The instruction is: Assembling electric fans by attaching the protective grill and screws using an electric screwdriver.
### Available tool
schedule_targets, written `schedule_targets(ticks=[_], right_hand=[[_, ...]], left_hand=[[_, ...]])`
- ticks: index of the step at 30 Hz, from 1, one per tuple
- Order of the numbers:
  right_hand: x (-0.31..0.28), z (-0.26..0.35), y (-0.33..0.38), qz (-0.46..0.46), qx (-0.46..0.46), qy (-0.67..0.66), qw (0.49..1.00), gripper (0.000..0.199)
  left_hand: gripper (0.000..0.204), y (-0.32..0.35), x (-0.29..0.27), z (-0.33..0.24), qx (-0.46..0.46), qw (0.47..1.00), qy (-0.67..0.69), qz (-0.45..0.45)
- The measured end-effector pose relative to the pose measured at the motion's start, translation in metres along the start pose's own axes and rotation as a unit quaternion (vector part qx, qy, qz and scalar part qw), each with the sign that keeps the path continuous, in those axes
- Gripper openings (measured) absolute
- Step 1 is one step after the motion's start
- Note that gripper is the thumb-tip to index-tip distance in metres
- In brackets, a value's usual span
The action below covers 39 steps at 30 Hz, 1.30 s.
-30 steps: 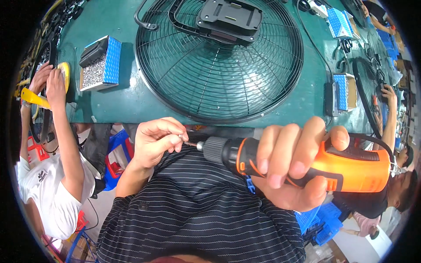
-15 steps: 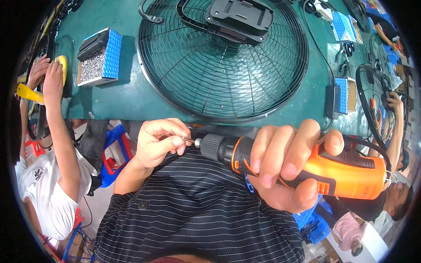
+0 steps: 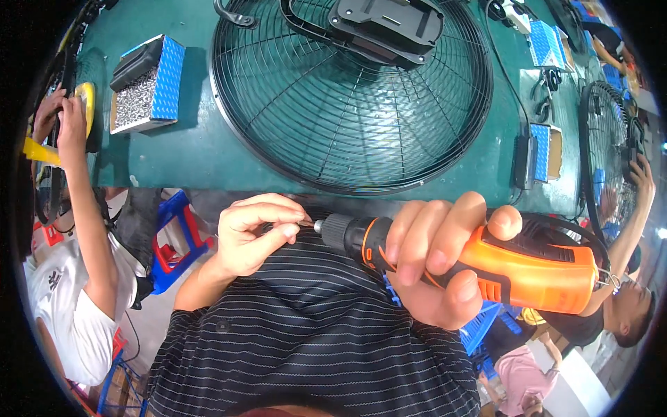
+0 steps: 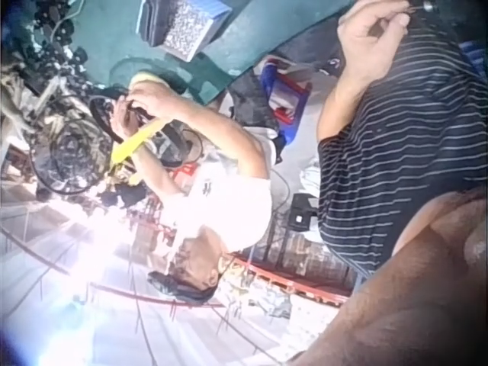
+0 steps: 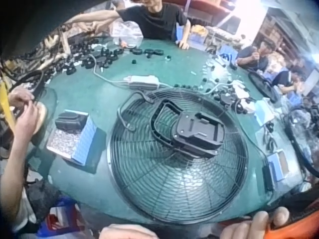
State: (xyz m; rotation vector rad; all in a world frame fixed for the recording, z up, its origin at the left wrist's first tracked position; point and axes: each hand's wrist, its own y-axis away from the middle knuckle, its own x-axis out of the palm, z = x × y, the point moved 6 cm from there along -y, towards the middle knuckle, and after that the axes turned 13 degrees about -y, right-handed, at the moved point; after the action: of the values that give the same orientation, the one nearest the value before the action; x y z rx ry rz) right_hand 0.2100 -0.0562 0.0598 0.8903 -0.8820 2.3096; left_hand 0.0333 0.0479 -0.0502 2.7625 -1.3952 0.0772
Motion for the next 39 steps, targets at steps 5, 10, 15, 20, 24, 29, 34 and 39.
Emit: schedule_targets(ticks=[5,10,15,20,24,29,34,39], right_hand=[[0.007,-0.011,0.003,0.049,-0.035,0.02,0.998,0.048],[0.018,-0.021,0.002,0.201,-0.013,0.077,0.977,0.059],[0.031,-0.036,0.001,0.217,-0.031,0.161,0.962,0.049],[0.031,-0.04,0.001,0.227,-0.022,0.182,0.956,0.049],[0.029,-0.038,-0.001,0.231,0.047,0.157,0.959,0.059],[0.034,-0.045,-0.008,0.231,0.065,0.165,0.957,0.062],[0.04,-0.051,-0.016,0.226,0.079,0.18,0.954,0.062],[0.044,-0.058,-0.02,0.225,0.076,0.171,0.956,0.056]], left_hand=[[0.024,-0.013,-0.01,-0.004,0.138,0.962,-0.227,-0.068],[0.048,-0.011,-0.018,-0.014,0.192,0.831,-0.472,-0.223],[0.059,-0.016,-0.02,-0.017,0.184,0.808,-0.509,-0.235],[0.068,-0.021,-0.022,-0.011,0.156,0.824,-0.508,-0.197],[0.07,-0.024,-0.026,-0.009,0.147,0.842,-0.481,-0.195],[0.073,-0.025,-0.036,-0.004,0.139,0.85,-0.469,-0.194],[0.073,-0.025,-0.038,0.001,0.144,0.869,-0.431,-0.194],[0.073,-0.024,-0.039,0.001,0.136,0.876,-0.421,-0.192]])
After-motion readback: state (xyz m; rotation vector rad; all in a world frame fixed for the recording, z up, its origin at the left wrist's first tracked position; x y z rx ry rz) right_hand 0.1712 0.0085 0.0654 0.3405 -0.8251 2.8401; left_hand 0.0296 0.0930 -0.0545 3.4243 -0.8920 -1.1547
